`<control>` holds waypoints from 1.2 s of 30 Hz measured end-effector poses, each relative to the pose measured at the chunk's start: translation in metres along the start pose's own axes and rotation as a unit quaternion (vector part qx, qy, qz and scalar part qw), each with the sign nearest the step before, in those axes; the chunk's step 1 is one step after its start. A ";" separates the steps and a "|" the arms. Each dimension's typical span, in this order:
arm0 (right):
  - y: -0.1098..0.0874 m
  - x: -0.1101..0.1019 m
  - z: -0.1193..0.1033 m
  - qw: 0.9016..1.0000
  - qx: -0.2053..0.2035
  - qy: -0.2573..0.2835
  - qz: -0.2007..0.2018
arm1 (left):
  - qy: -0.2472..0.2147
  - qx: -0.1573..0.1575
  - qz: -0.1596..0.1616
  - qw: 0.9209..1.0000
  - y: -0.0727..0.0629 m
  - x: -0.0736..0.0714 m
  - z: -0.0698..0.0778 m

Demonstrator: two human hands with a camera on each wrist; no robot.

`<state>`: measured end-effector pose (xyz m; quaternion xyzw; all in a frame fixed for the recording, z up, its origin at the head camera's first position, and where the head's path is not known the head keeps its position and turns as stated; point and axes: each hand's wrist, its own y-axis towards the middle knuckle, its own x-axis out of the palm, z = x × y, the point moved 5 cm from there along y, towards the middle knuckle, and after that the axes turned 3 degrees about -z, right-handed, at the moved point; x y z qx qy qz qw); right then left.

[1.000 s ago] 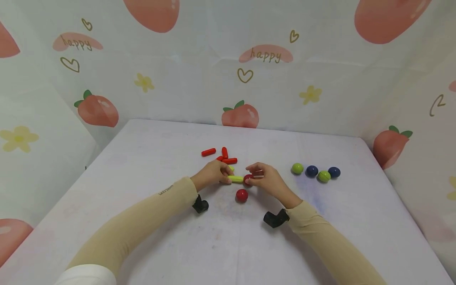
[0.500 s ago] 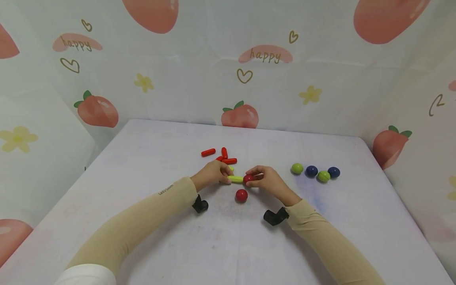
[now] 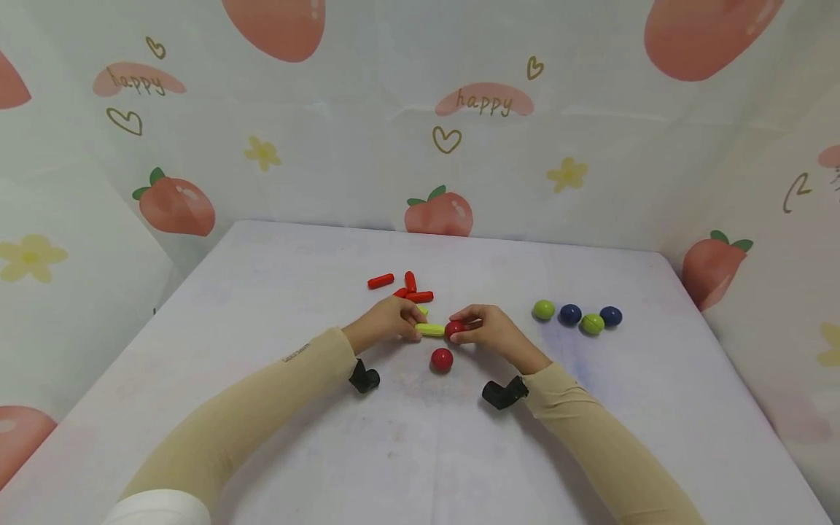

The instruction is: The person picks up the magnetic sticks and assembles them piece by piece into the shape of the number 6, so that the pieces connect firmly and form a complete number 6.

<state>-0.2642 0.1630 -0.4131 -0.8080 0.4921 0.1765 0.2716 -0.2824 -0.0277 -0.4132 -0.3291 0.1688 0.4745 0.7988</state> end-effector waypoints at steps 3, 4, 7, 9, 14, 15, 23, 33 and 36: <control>0.000 0.001 0.000 1.000 0.002 0.001 -0.001 | -0.017 -0.013 -0.012 1.000 0.000 -0.001 -0.005; 0.000 0.001 0.000 1.000 0.003 0.002 -0.002 | -0.022 -0.017 -0.016 0.999 -0.001 -0.001 -0.005; 0.000 0.002 0.000 1.000 0.002 0.006 -0.003 | -0.026 -0.022 -0.021 0.999 -0.007 -0.003 -0.002; 0.000 0.002 -0.001 1.000 0.001 0.007 -0.003 | -0.018 -0.015 -0.019 1.000 -0.013 -0.006 0.004; 0.000 0.003 -0.001 1.000 0.002 0.014 -0.004 | 0.017 0.019 -0.004 1.000 -0.030 -0.011 0.022; 0.000 0.003 -0.001 1.000 0.003 0.016 -0.003 | 0.019 0.027 -0.004 0.999 -0.033 -0.010 0.025; 0.001 0.004 -0.001 1.000 -0.007 0.022 -0.004 | 0.001 0.082 -0.022 0.996 -0.047 0.013 0.036; 0.001 0.001 0.001 1.000 0.006 0.024 -0.009 | 0.027 0.068 -0.048 0.996 -0.044 0.035 0.031; 0.001 0.000 0.001 1.000 -0.002 0.026 -0.011 | 0.040 0.068 -0.053 0.995 -0.042 0.039 0.030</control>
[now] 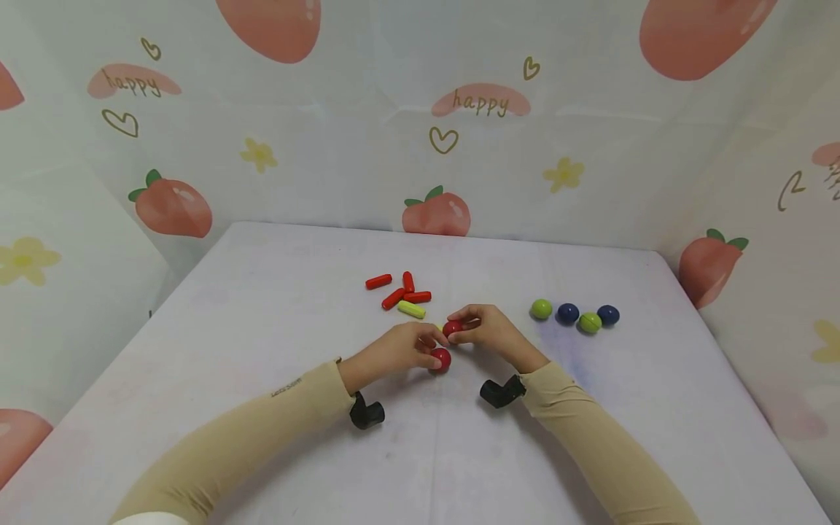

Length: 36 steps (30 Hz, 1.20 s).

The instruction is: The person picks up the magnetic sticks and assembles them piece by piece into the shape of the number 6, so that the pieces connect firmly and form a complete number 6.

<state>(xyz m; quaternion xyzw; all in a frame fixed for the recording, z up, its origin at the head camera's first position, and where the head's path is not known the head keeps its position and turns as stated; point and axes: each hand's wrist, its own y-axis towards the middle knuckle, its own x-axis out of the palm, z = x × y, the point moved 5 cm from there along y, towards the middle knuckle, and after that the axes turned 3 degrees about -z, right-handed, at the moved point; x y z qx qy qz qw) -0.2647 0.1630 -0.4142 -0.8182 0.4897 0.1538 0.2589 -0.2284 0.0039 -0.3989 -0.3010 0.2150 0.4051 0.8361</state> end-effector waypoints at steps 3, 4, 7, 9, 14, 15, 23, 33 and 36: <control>0.000 0.000 0.000 1.000 -0.003 0.002 0.002 | 0.004 -0.003 -0.002 1.000 0.001 0.002 0.000; 0.000 0.000 0.000 1.000 -0.003 0.002 0.002 | 0.004 -0.005 -0.002 1.000 0.000 0.003 0.000; 0.000 0.000 -0.001 1.000 -0.002 0.004 0.003 | 0.005 -0.006 0.002 1.000 0.000 0.003 0.001; 0.000 0.000 0.000 1.000 -0.002 0.004 0.002 | 0.005 -0.005 0.003 1.000 -0.001 0.003 0.002; 0.000 0.000 0.000 1.000 -0.002 0.000 0.006 | 0.006 -0.001 0.006 1.000 -0.001 0.003 0.002; 0.000 0.000 0.000 1.000 -0.003 0.001 0.005 | 0.007 0.001 0.009 1.000 -0.001 0.003 0.002; 0.002 0.000 0.002 1.000 -0.013 0.002 0.007 | -0.051 0.010 0.045 0.998 -0.006 -0.012 -0.004; 0.003 0.001 0.002 1.000 0.014 -0.014 0.012 | -0.103 -0.021 0.128 0.986 -0.012 -0.057 -0.025; 0.003 0.001 0.001 1.000 0.020 -0.018 0.014 | -0.102 -0.037 0.136 0.985 -0.010 -0.060 -0.033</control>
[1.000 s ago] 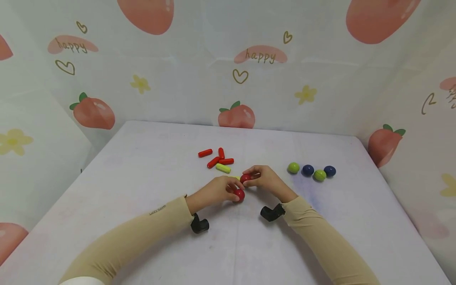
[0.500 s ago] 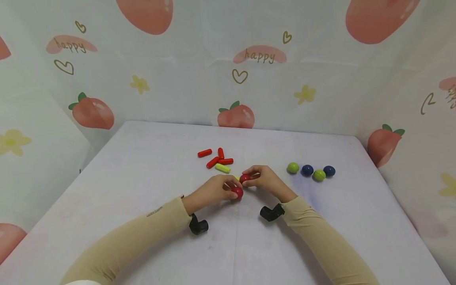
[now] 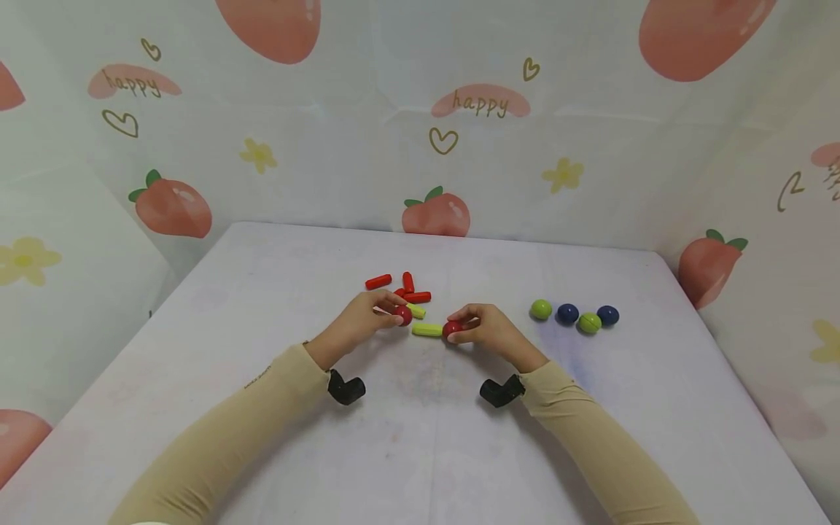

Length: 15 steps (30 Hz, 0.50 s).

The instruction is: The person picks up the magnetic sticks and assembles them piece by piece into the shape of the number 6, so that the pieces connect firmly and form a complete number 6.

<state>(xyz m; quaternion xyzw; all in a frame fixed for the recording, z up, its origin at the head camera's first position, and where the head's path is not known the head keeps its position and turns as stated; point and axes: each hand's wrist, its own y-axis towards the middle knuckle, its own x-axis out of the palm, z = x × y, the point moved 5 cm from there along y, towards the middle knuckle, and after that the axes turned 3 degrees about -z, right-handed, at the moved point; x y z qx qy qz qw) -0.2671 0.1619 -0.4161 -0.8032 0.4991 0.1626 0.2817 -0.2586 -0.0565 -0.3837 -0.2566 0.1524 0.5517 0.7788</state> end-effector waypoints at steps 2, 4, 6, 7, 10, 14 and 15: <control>0.000 0.000 0.000 1.000 0.005 0.000 0.001 | 0.002 -0.015 0.002 1.000 0.002 -0.001 -0.005; 0.000 0.000 0.000 1.000 0.009 0.000 0.001 | 0.004 -0.028 0.003 1.000 0.004 -0.001 -0.008; -0.001 0.000 0.000 1.000 0.012 0.001 0.002 | 0.007 -0.039 0.002 0.999 0.005 0.000 -0.010; -0.001 0.000 0.000 1.000 0.016 0.003 0.004 | 0.008 -0.043 0.000 0.999 0.006 0.000 -0.011; -0.002 -0.001 0.001 1.000 0.012 0.000 0.005 | 0.012 -0.050 -0.006 0.999 0.008 0.002 -0.012; -0.002 -0.002 0.002 1.000 -0.001 0.007 0.005 | 0.028 -0.045 -0.014 0.998 0.010 0.004 -0.014; -0.002 -0.003 0.003 1.000 -0.003 0.009 0.005 | 0.032 -0.043 -0.015 0.998 0.010 0.005 -0.014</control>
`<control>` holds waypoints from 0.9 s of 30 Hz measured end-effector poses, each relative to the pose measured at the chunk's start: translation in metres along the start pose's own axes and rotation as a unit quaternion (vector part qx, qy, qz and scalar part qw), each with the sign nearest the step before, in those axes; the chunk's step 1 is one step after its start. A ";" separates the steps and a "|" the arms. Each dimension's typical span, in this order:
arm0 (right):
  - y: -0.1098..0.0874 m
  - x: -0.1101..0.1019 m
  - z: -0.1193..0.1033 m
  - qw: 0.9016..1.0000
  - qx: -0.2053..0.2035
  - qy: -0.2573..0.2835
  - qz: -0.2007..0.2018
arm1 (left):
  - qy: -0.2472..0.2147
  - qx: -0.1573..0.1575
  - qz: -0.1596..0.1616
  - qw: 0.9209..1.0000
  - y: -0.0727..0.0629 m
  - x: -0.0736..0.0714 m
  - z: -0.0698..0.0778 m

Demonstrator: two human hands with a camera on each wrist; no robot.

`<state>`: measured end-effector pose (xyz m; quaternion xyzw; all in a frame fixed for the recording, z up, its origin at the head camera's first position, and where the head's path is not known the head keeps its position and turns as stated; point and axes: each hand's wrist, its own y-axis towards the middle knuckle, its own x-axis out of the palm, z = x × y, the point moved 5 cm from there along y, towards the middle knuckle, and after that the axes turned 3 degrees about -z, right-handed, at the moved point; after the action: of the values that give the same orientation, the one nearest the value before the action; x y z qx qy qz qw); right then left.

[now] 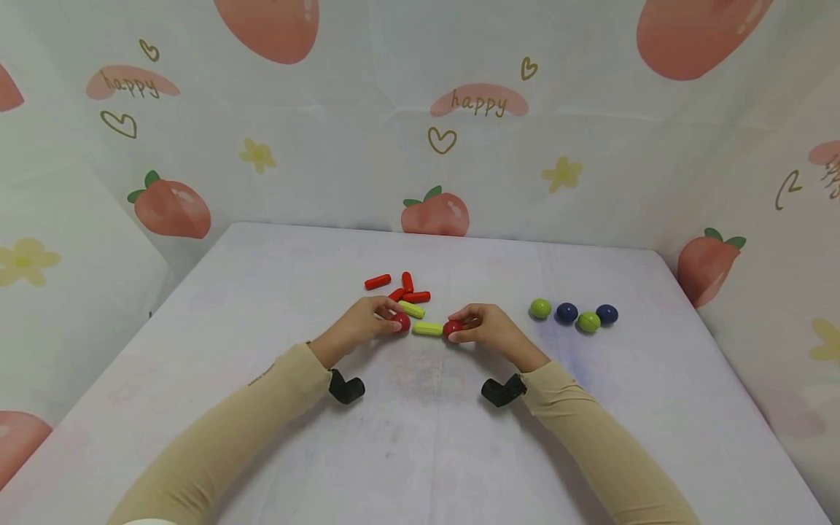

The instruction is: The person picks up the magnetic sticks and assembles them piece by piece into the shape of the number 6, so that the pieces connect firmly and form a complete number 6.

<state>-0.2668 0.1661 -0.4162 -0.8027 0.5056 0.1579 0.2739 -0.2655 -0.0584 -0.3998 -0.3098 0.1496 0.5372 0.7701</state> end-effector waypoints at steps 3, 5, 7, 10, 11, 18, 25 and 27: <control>0.000 0.000 0.001 1.000 -0.007 0.003 -0.001 | 0.007 0.001 -0.002 1.000 0.000 0.001 -0.001; 0.001 -0.001 0.001 1.000 -0.009 0.002 -0.001 | 0.005 -0.003 -0.002 1.000 0.000 0.001 -0.001; 0.001 0.000 0.001 1.000 -0.008 0.004 -0.001 | 0.002 -0.010 -0.002 1.000 0.000 0.001 -0.002; 0.001 0.000 0.001 1.000 -0.008 0.008 -0.002 | -0.001 -0.011 -0.002 1.000 0.000 0.001 -0.003; 0.001 0.000 0.001 1.000 -0.007 0.009 -0.002 | 0.000 -0.009 -0.002 1.000 0.000 0.001 -0.003; 0.000 -0.001 0.001 1.000 -0.015 0.006 -0.003 | 0.006 -0.009 -0.001 1.000 0.001 0.002 -0.002; 0.000 -0.001 0.002 1.000 -0.017 0.007 0.000 | 0.012 0.006 -0.003 1.000 0.001 0.007 0.003; 0.000 0.000 0.001 1.000 -0.018 0.008 -0.001 | 0.014 0.002 0.000 1.000 0.001 0.008 0.003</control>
<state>-0.2665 0.1673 -0.4172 -0.8093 0.5040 0.1607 0.2554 -0.2635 -0.0505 -0.4019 -0.3154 0.1614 0.5324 0.7688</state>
